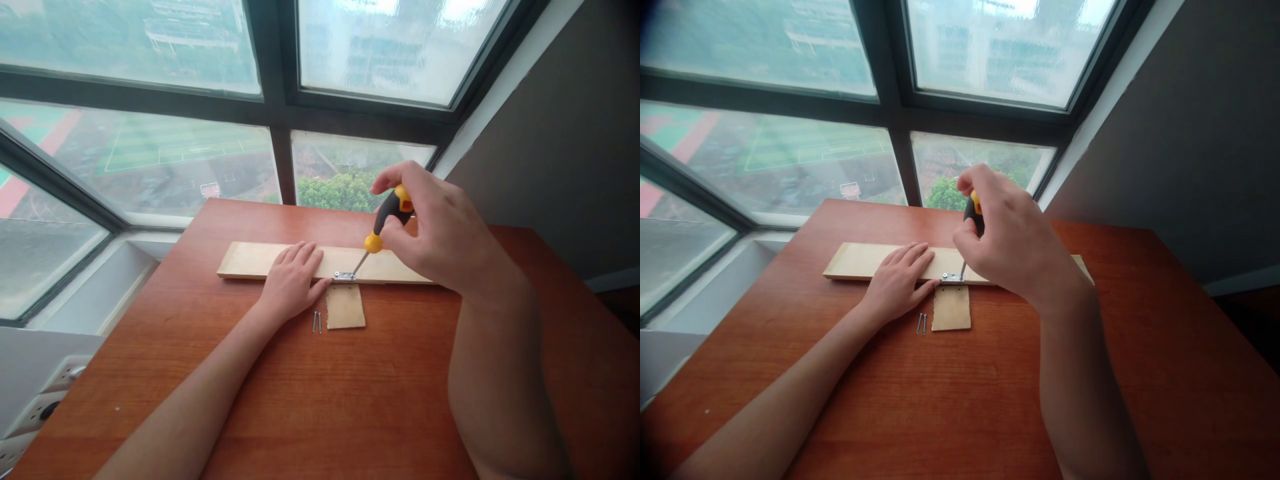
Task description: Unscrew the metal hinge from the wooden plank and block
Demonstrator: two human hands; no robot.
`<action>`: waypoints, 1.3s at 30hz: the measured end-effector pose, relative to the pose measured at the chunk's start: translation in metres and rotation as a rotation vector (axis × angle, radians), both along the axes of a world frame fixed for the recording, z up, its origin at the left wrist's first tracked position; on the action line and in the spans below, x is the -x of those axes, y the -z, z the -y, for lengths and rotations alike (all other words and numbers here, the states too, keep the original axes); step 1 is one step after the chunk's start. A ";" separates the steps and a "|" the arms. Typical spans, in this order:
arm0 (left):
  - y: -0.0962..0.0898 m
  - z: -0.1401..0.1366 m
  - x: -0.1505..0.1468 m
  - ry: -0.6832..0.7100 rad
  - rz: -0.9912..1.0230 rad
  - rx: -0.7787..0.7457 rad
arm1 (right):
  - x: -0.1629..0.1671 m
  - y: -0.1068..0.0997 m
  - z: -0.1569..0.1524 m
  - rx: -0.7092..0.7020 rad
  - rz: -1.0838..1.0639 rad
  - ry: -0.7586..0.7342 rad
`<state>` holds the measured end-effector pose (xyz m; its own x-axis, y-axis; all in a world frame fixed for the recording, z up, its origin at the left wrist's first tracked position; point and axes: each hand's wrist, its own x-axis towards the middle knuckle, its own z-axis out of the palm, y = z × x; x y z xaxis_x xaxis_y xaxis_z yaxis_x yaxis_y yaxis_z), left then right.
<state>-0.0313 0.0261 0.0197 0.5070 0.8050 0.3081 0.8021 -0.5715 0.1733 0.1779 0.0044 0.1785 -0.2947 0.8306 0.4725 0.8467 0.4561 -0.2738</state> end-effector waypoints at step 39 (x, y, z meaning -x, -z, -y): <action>0.002 -0.003 0.001 -0.017 0.029 0.011 | 0.003 -0.002 0.001 -0.110 0.036 0.029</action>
